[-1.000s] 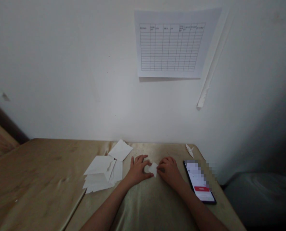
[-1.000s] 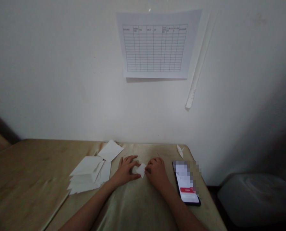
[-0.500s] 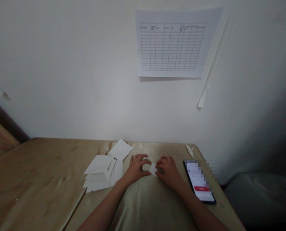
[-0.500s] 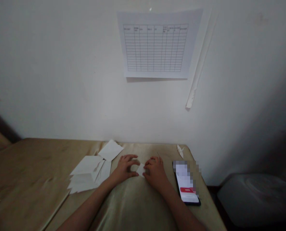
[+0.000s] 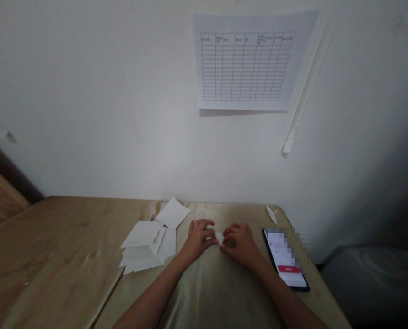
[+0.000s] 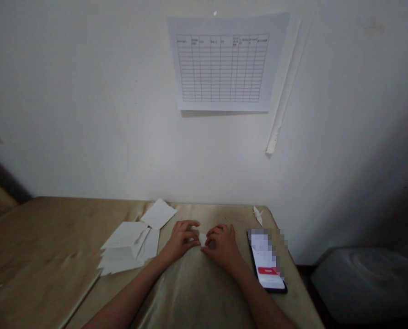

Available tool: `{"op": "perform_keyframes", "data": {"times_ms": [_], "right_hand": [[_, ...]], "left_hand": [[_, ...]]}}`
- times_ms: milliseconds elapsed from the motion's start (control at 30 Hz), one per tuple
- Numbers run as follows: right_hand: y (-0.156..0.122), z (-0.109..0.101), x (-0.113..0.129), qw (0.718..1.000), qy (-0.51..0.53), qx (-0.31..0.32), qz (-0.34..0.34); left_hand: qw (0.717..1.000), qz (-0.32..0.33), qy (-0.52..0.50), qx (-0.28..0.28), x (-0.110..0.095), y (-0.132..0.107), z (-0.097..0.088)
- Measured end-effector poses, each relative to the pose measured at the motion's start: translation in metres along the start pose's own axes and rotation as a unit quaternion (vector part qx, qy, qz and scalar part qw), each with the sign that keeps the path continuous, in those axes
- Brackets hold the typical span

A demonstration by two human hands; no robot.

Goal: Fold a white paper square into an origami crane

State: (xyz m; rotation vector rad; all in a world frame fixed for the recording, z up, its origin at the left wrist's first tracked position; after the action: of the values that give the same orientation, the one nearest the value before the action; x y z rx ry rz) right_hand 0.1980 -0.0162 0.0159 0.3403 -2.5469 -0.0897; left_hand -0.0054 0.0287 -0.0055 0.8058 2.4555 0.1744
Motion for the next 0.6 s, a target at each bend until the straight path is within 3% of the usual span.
{"op": "perform_keyframes", "data": {"times_ms": [600], "right_hand": [[0.004,0.0054,-0.0051,0.999,0.024,0.013,0.034]], "left_hand": [[0.999,-0.032,-0.017,0.006,0.0046,0.0004,-0.0031]]}}
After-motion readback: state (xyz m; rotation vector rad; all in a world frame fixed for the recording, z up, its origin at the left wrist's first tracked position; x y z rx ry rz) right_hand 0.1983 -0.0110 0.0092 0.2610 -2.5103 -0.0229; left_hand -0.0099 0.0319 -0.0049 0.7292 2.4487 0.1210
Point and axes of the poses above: each hand's wrist, its own y-axis towards the middle knuckle, its own z-axis out of the palm, x = y × z, the point moved 1 cm from there along y, towards the middle knuckle, and after that the axes turned 3 degrees about z, right-handed, at the moved point
